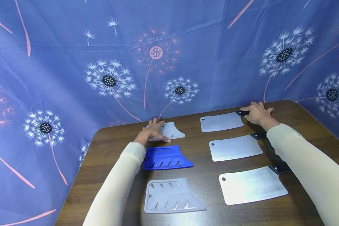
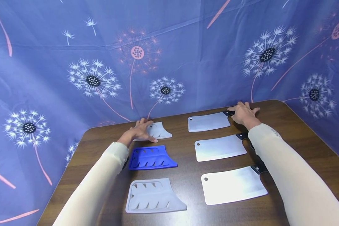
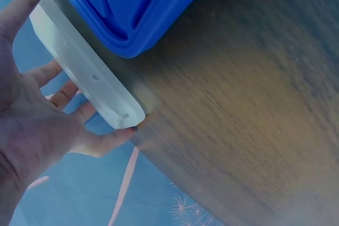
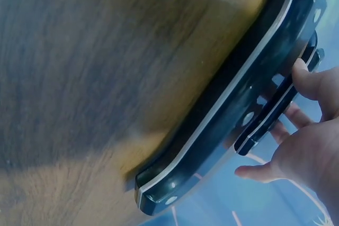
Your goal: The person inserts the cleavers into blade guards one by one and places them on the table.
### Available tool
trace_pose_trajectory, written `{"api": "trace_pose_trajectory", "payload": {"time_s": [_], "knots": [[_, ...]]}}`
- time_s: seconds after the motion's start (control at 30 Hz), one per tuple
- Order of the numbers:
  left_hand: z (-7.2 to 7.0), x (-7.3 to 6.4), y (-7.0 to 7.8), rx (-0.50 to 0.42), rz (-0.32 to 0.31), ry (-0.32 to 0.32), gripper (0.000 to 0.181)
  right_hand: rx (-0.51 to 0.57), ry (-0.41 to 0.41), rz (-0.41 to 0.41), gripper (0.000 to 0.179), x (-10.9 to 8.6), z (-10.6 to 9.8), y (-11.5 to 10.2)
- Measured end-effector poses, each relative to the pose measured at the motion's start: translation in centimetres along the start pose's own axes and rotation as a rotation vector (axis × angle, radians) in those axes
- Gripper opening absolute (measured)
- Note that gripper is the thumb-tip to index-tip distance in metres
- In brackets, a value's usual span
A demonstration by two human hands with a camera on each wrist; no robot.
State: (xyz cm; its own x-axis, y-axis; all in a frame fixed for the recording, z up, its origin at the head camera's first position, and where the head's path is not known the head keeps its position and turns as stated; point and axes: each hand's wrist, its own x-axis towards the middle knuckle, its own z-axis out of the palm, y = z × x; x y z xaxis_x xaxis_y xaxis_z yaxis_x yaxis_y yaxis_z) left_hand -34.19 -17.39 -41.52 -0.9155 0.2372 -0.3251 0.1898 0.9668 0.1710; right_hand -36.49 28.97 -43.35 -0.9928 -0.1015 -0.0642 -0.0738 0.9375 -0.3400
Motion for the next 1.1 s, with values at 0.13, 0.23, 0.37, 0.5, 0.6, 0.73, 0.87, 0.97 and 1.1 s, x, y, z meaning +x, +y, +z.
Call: {"api": "trace_pose_trajectory", "payload": {"time_s": [0.13, 0.23, 0.37, 0.5, 0.6, 0.73, 0.87, 0.97, 1.1], "knots": [[0.0, 0.0, -0.1, 0.002, -0.008, 0.005, 0.105, 0.046, 0.026, 0.013, 0.041, -0.1, 0.2, 0.0], [0.1, 0.1, -0.1, 0.001, -0.005, 0.012, 0.104, 0.060, 0.041, 0.019, 0.039, -0.3, 0.3, -0.1], [0.2, 0.1, -0.1, -0.008, 0.004, 0.023, 0.104, 0.066, 0.055, 0.020, 0.038, -0.4, 0.4, -0.1], [0.2, 0.0, -0.2, -0.017, 0.012, 0.032, 0.105, 0.068, 0.065, 0.016, 0.037, -0.7, 0.6, 0.0], [0.1, -0.1, -0.3, -0.023, 0.022, 0.046, 0.105, 0.061, 0.074, 0.015, 0.038, -0.8, 0.7, 0.3], [0.1, -0.3, -0.2, -0.024, 0.036, 0.083, 0.104, 0.049, 0.095, 0.014, 0.040, -0.9, 0.7, 0.7], [0.1, -0.4, -0.1, -0.017, 0.036, 0.126, 0.104, 0.043, 0.110, 0.009, 0.041, -1.1, 0.3, 0.8], [0.0, -0.5, 0.1, -0.001, 0.041, 0.159, 0.106, 0.042, 0.112, -0.003, 0.041, -1.4, -0.1, 0.6], [-0.2, -0.7, 0.3, 0.005, 0.046, 0.228, 0.108, 0.051, 0.121, -0.029, 0.042, -1.8, -0.8, -0.1]]}}
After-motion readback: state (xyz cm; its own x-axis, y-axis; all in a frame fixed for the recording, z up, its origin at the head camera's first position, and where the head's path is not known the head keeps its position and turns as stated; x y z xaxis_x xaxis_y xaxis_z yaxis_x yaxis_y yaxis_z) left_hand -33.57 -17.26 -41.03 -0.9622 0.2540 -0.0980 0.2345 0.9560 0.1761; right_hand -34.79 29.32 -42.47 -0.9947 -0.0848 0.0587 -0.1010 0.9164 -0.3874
